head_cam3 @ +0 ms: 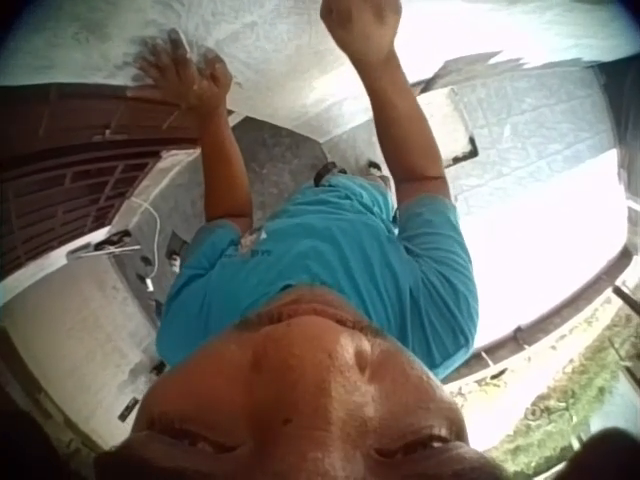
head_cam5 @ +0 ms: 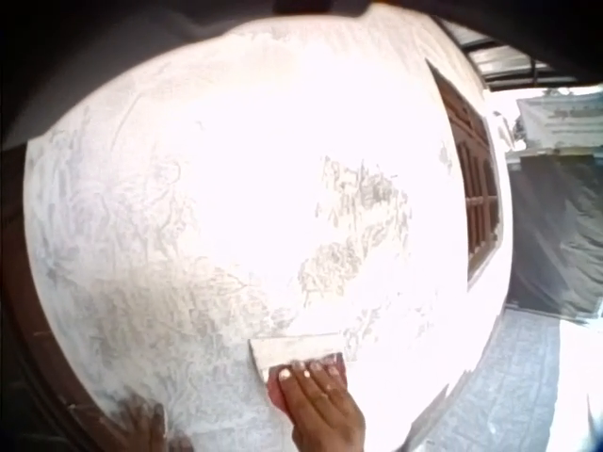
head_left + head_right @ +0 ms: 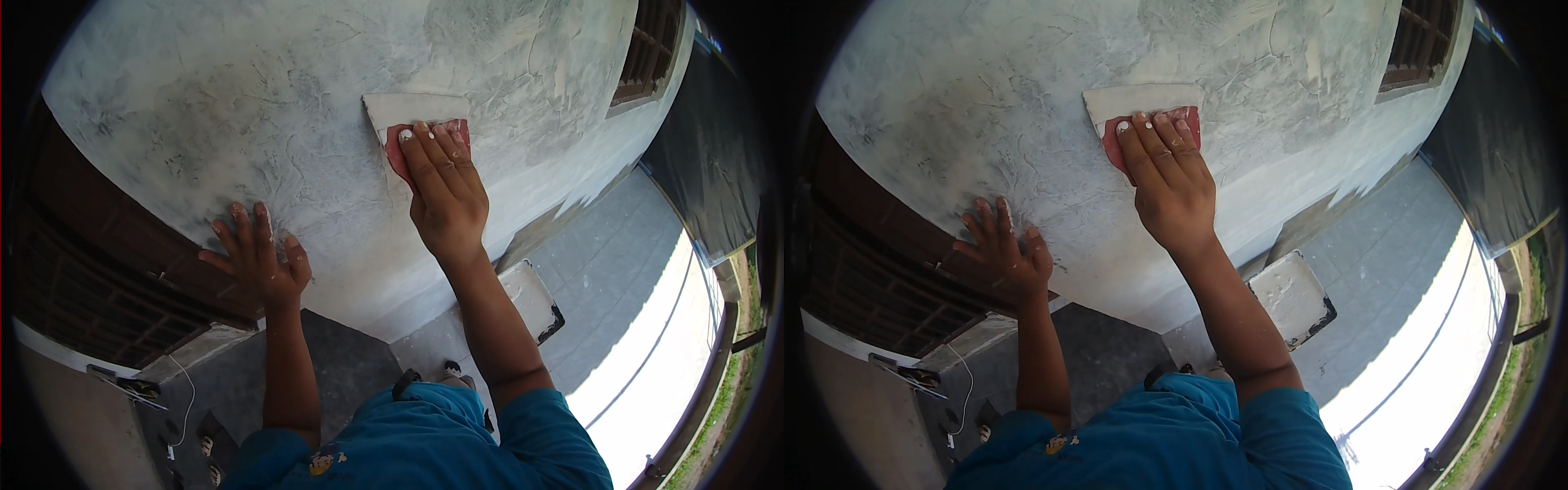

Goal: Applying a layer of white plaster or wall putty to an exterior wall using a scraper.

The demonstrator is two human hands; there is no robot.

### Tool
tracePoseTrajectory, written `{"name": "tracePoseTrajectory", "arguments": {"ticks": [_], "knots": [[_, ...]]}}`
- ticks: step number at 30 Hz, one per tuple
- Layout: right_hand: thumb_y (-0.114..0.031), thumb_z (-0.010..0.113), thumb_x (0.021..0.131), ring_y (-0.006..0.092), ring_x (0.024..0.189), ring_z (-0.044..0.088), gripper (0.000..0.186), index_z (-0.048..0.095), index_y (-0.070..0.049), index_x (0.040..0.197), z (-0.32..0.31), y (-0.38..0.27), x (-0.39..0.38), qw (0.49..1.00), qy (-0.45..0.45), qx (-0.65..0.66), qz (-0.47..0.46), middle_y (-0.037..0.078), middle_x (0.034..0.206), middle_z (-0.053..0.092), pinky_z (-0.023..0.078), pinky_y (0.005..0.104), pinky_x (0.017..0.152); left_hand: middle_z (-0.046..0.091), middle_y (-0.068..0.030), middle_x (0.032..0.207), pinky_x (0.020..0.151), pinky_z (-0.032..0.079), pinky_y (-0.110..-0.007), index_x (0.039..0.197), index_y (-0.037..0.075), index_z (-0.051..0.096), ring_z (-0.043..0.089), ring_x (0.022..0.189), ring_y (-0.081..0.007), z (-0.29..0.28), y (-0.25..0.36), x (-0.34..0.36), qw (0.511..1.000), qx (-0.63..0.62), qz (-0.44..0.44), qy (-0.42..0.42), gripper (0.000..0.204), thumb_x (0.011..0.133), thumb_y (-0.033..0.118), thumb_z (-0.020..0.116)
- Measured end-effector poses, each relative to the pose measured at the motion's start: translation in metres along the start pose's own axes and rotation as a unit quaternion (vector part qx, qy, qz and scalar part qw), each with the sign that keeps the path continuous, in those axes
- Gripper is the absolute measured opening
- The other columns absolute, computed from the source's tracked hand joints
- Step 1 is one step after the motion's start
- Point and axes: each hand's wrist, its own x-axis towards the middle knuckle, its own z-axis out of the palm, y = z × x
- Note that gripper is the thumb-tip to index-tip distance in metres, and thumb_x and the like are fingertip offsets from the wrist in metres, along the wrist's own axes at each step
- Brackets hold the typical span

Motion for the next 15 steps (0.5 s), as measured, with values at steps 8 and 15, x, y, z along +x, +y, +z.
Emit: {"name": "tracePoseTrajectory", "arguments": {"ticks": [8,15], "knots": [[0.002,0.064,0.081,0.0276,0.113,0.066,0.032,0.072,-0.004,0.112,-0.013,-0.027,-0.086,0.993,-0.097,0.044,0.058,0.013,0.116,0.071,0.049,0.0438,0.103,0.040,-0.0150,0.155,0.117,-0.012,-0.062,0.136,0.006,0.058,0.015,0.152,-0.0364,0.002,-0.005,-0.007,1.000,-0.016,0.005,0.014,0.052,0.097,0.035,0.040],[0.011,0.059,0.080,0.0327,0.115,0.064,0.042,0.068,-0.002,0.119,-0.021,0.027,-0.012,0.992,0.019,-0.052,0.116,0.017,0.120,0.068,0.050,0.0420,0.102,0.040,-0.0161,0.155,0.117,-0.012,-0.062,0.136,0.006,0.058,0.016,0.152,-0.0363,0.002,-0.001,-0.003,0.999,-0.028,0.005,0.024,0.052,0.097,0.036,0.039]]}}
